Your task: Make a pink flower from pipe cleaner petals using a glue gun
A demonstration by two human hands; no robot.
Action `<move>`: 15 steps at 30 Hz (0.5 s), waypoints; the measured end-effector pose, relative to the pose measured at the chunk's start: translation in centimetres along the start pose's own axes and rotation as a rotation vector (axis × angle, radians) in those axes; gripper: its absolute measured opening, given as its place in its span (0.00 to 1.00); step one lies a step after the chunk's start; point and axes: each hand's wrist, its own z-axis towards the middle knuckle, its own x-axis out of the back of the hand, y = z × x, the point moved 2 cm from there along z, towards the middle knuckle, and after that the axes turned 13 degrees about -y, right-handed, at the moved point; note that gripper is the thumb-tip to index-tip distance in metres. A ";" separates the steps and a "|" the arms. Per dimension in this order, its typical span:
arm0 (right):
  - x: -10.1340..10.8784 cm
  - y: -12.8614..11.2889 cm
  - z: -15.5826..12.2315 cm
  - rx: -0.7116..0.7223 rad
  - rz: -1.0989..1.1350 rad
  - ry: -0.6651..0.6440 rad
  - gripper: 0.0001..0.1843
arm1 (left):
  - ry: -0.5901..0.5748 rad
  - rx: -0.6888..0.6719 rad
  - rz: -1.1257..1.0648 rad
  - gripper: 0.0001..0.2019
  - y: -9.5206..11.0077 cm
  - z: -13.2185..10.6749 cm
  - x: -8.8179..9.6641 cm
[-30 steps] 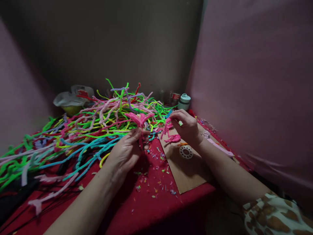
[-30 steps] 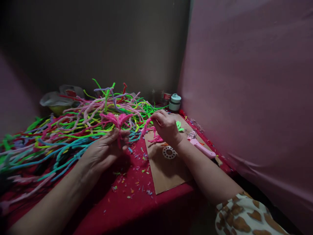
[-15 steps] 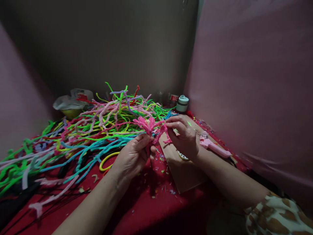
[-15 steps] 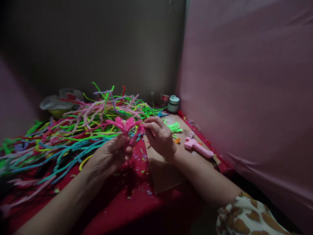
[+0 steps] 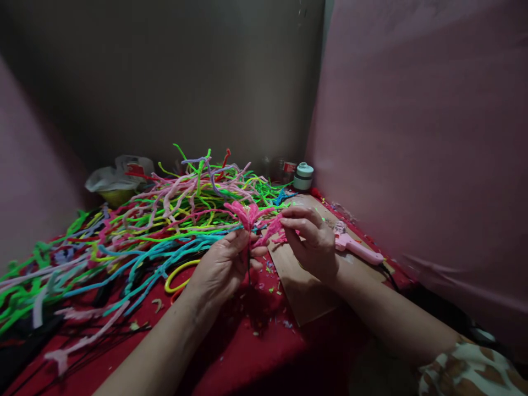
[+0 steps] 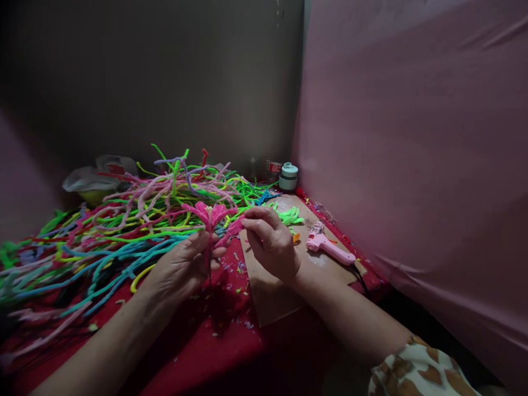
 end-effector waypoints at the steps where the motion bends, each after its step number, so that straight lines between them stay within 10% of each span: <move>1: -0.1 -0.1 0.0 -0.011 0.008 0.000 0.11 | -0.014 -0.015 0.003 0.03 0.0 0.1 0.0; 9: 3.6 2.1 -2.7 -0.297 -0.048 -0.062 0.17 | -0.028 -0.066 0.009 0.05 0.3 0.3 -0.2; 15: 8.8 7.3 -9.7 -0.716 -0.585 -0.534 0.18 | -0.093 -0.070 0.037 0.05 0.2 0.4 -0.2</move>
